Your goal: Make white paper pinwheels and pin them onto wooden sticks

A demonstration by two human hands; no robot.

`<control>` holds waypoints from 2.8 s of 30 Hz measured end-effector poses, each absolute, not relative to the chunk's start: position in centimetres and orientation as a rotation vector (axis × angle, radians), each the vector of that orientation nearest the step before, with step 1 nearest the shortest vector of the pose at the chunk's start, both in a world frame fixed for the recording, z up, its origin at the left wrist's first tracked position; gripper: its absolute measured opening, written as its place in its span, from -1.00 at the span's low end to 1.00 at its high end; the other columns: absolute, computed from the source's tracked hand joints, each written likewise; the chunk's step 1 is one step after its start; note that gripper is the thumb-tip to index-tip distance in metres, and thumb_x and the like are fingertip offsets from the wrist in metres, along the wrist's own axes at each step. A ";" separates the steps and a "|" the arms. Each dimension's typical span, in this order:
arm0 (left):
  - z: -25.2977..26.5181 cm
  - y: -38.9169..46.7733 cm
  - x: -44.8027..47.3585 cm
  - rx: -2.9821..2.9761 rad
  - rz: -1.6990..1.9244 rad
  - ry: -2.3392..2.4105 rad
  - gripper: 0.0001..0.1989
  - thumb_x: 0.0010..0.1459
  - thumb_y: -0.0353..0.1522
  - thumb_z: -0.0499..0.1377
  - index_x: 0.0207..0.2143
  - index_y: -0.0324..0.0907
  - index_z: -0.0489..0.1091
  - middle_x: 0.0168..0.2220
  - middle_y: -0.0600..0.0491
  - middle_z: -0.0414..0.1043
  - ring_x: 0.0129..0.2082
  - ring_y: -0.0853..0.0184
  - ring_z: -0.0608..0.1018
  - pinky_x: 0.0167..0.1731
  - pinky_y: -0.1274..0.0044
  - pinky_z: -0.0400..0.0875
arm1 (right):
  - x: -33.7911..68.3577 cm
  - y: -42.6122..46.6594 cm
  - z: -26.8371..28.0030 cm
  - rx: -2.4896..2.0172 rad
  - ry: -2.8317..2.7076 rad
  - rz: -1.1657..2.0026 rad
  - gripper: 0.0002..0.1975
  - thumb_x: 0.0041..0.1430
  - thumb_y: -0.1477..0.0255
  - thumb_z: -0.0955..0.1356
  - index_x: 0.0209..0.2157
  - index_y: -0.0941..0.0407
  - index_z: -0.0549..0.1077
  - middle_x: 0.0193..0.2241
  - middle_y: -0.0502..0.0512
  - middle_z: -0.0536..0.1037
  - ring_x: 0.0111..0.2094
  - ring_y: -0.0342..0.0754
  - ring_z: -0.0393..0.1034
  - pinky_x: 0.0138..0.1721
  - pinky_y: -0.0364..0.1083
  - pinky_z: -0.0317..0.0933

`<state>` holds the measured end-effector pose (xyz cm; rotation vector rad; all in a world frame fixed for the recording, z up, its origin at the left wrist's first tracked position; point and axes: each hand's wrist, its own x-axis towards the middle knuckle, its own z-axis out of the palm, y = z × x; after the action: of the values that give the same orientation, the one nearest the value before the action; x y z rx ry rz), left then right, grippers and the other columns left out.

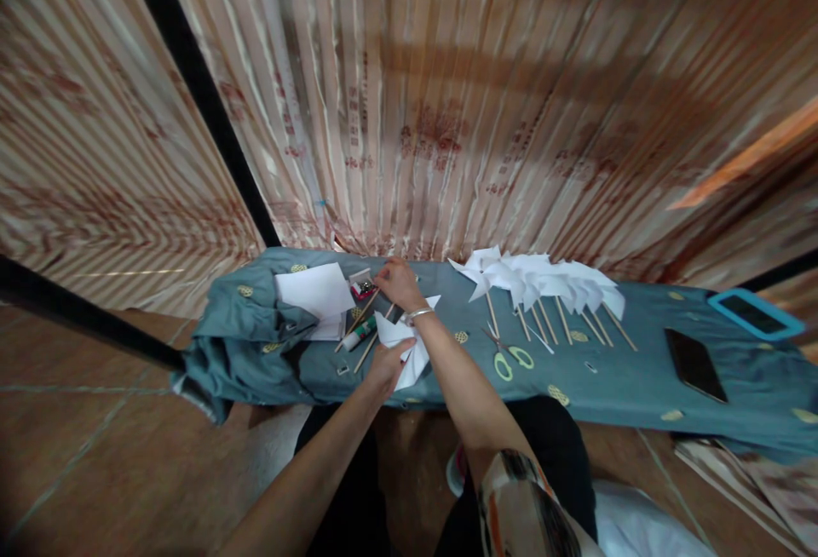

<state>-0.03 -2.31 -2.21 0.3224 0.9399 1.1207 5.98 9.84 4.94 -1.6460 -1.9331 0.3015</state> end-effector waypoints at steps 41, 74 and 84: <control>0.4 -2.5 0.6 0.317 1.223 1.050 -0.75 -0.12 -0.68 0.26 -0.43 -0.19 0.49 -0.41 0.06 0.59 -0.17 0.24 0.61 0.05 0.36 0.41 | 17.0 -6.9 -1.2 -2.085 -1.720 0.267 -0.71 0.24 0.55 0.24 -0.15 0.13 0.58 -0.03 0.22 0.54 0.02 0.08 0.33 0.06 -0.02 0.16; -0.4 -1.8 0.3 0.231 1.276 0.964 -0.72 -0.05 -0.66 0.25 -0.27 -0.24 0.50 -0.37 0.06 0.60 -0.28 0.32 0.63 -0.05 0.47 0.48 | 18.7 -6.6 -0.5 -2.189 -1.558 0.326 -0.74 0.26 0.40 0.28 -0.17 0.04 0.60 -0.20 0.12 0.66 -0.14 0.02 0.54 -0.14 -0.13 0.28; -0.4 -1.7 0.4 0.229 1.269 0.974 -0.73 -0.03 -0.69 0.22 -0.28 -0.26 0.51 -0.40 0.05 0.60 -0.31 0.31 0.63 -0.05 0.45 0.48 | 18.4 -6.9 0.0 -2.203 -1.676 0.352 -0.81 0.20 0.40 0.34 -0.19 0.06 0.58 -0.25 0.12 0.66 -0.18 0.02 0.54 -0.21 -0.15 0.24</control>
<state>0.39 -1.69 -0.42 0.2289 0.9739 1.2686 18.36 -6.94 0.00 -2.2028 -1.6756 0.3523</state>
